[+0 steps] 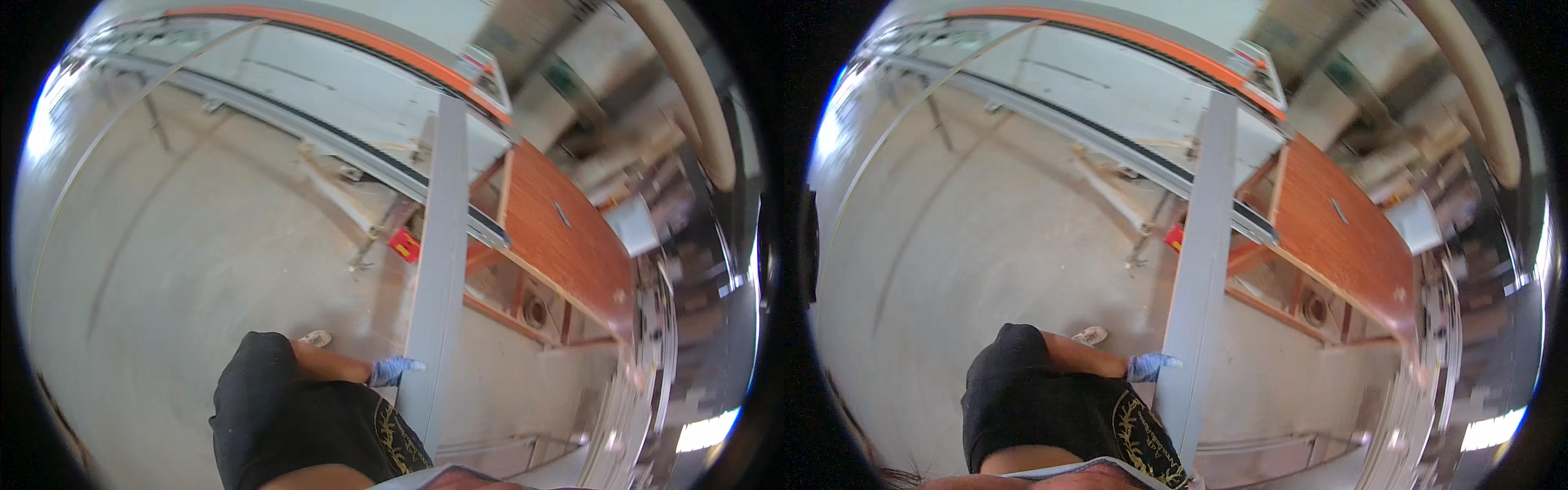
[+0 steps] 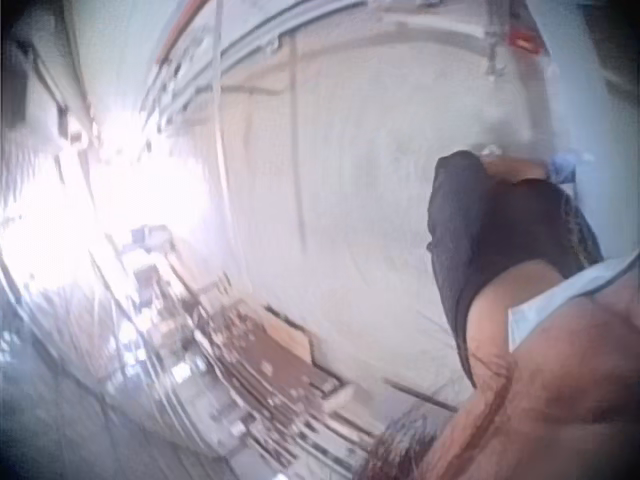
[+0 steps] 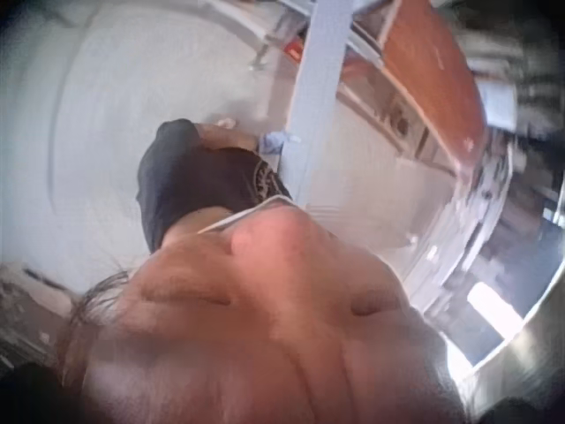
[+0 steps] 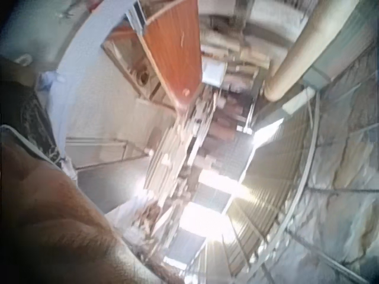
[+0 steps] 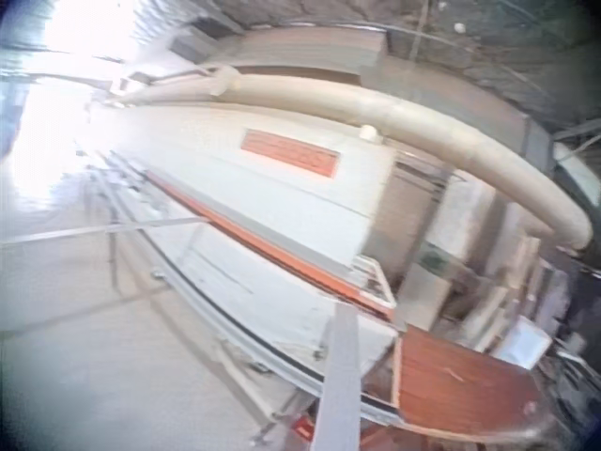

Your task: The person handles long gray panels, aligning them on a workbench and applying yellow tape along the seam. They then carry the taped assembly to a large machine and position it for processing.

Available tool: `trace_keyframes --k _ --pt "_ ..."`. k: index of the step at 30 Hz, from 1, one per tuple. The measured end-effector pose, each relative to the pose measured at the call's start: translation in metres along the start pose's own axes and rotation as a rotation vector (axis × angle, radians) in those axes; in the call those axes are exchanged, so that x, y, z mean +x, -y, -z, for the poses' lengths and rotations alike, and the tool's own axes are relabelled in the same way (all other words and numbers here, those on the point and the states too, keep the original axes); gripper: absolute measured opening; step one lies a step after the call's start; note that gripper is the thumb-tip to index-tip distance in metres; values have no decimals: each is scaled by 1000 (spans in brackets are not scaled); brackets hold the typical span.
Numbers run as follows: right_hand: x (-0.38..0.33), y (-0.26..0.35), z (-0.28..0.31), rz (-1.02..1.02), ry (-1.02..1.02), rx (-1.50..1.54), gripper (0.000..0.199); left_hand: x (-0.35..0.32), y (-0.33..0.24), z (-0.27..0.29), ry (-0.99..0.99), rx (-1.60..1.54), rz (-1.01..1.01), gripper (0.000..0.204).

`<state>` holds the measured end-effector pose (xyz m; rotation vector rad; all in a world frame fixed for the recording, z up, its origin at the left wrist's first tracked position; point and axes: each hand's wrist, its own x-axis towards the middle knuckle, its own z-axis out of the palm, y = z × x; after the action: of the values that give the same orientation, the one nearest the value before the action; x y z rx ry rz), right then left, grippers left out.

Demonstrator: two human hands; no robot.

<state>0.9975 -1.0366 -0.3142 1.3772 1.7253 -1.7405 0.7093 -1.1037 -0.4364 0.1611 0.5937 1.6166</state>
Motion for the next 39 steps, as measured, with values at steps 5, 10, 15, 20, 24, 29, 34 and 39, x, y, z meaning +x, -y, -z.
trace_keyframes --k 5,10,15,20,24,29,34,39 --pt "9 -3 42 11 58 -177 63 -11 46 -1 -127 67 -216 46" --pt "13 -2 69 35 105 -323 61 -44 58 -17 -167 14 -430 52" --pt "20 19 80 89 182 -570 60 -104 46 -57 -274 60 -593 54" --pt "17 112 39 384 406 -592 67 -135 40 -48 -337 114 -738 57" --pt "60 156 1 562 606 -667 67 -179 24 -50 -488 228 -870 53" --pt "54 226 -97 477 828 -555 67 -227 -6 -47 -600 332 -1014 55" --pt "57 264 -184 453 1021 -671 62 -269 -20 -33 -728 361 -1134 57" --pt "114 278 -159 411 1081 -920 61 -229 11 -36 -1042 499 -1140 65"
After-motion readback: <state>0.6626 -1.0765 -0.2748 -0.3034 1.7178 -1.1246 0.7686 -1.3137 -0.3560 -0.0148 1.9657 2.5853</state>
